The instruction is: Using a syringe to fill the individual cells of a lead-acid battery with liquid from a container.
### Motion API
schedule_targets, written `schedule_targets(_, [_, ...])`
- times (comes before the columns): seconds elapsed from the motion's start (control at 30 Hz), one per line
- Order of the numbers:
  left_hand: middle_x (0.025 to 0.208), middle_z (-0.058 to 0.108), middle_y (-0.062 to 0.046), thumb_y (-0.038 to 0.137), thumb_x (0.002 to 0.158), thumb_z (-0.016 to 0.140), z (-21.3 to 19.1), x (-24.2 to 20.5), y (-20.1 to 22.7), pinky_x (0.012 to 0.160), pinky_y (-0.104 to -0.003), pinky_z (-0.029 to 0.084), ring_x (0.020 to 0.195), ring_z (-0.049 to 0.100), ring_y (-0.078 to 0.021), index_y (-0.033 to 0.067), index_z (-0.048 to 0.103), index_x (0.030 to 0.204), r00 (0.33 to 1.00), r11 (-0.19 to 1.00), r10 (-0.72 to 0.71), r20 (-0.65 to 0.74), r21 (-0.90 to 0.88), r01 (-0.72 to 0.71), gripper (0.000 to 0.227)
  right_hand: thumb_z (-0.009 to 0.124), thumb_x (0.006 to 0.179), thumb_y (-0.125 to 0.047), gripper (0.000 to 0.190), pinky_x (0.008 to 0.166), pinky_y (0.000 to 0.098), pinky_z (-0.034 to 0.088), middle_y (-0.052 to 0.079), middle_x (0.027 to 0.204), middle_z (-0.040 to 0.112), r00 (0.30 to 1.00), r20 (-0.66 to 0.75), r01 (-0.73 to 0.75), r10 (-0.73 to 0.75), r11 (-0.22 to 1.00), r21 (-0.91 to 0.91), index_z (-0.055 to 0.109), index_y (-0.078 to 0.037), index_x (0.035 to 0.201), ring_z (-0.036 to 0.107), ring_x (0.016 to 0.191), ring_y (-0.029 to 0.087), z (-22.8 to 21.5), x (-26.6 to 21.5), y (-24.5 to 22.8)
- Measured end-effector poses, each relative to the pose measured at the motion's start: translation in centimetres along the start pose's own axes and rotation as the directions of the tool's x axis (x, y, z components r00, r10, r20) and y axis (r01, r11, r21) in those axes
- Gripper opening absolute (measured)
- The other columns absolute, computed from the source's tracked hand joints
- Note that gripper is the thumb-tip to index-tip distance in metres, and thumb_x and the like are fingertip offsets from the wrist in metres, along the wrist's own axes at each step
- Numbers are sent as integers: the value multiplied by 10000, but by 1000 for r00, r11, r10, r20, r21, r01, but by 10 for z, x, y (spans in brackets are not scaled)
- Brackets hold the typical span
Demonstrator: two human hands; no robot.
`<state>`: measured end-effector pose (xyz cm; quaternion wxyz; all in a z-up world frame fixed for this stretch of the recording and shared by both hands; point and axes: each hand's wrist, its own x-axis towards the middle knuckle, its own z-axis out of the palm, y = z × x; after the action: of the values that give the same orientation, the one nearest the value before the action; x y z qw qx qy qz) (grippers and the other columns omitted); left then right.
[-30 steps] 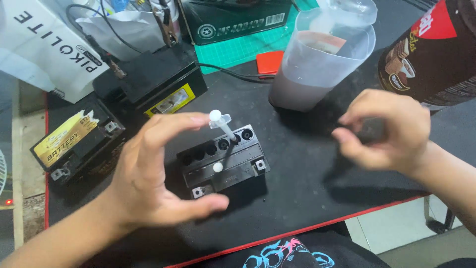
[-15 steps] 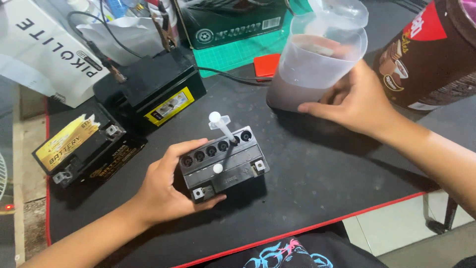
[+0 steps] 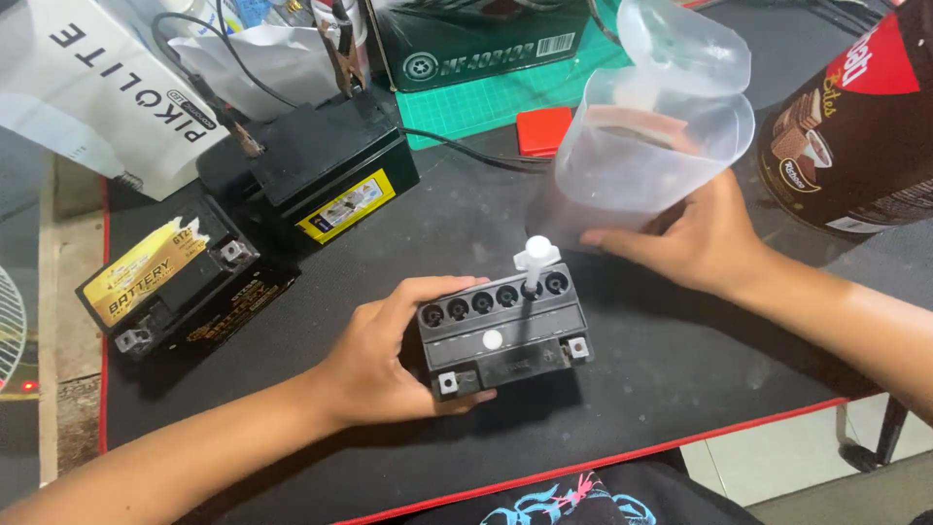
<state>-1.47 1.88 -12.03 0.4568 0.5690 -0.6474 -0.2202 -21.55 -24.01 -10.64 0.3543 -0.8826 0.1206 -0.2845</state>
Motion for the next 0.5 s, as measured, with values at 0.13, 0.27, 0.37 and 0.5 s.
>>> schedule_targets(0.13, [1372, 675, -104, 367, 713, 946, 1, -2, 0, 1024, -272, 574, 1167, 754, -204, 40, 475, 1391, 999, 998, 45, -5, 32, -44, 888, 908, 717, -242, 844, 1185, 420, 454, 171, 1432, 619, 998, 46, 43, -45, 999, 33, 490, -1, 1409, 604, 1364, 300, 5, -6, -11])
schedule_targets(0.27, [1373, 678, -103, 363, 705, 953, 1, -2, -1, 1001, -268, 579, 1154, 761, -206, 45, 468, 1396, 999, 998, 47, 1, 36, -47, 902, 906, 711, -263, 844, 1212, 440, 438, 183, 1416, 626, 998, 32, 58, -58, 998, 19, 509, 18, 1401, 604, 1354, 314, 6, -5, -16])
schedule_targets(0.37, [1375, 675, -116, 372, 706, 945, 2, -1, -2, 1031, -291, 570, 1185, 746, -222, 44, 464, 1388, 999, 999, 46, 7, 20, -46, 897, 907, 711, -254, 893, 1213, 431, 457, 193, 1468, 591, 997, 37, 66, -68, 996, 59, 449, -13, 1439, 604, 1363, 311, 6, -6, -14])
schedule_targets(0.5, [1379, 671, -94, 382, 712, 940, 0, -1, 0, 998, -295, 577, 1164, 755, -224, 65, 444, 1401, 999, 998, 10, 40, 62, -13, 906, 916, 677, -346, 937, 1229, 451, 394, 166, 1422, 618, 995, 77, 68, -65, 997, -31, 490, -22, 1445, 578, 1369, 312, 1, -4, -9])
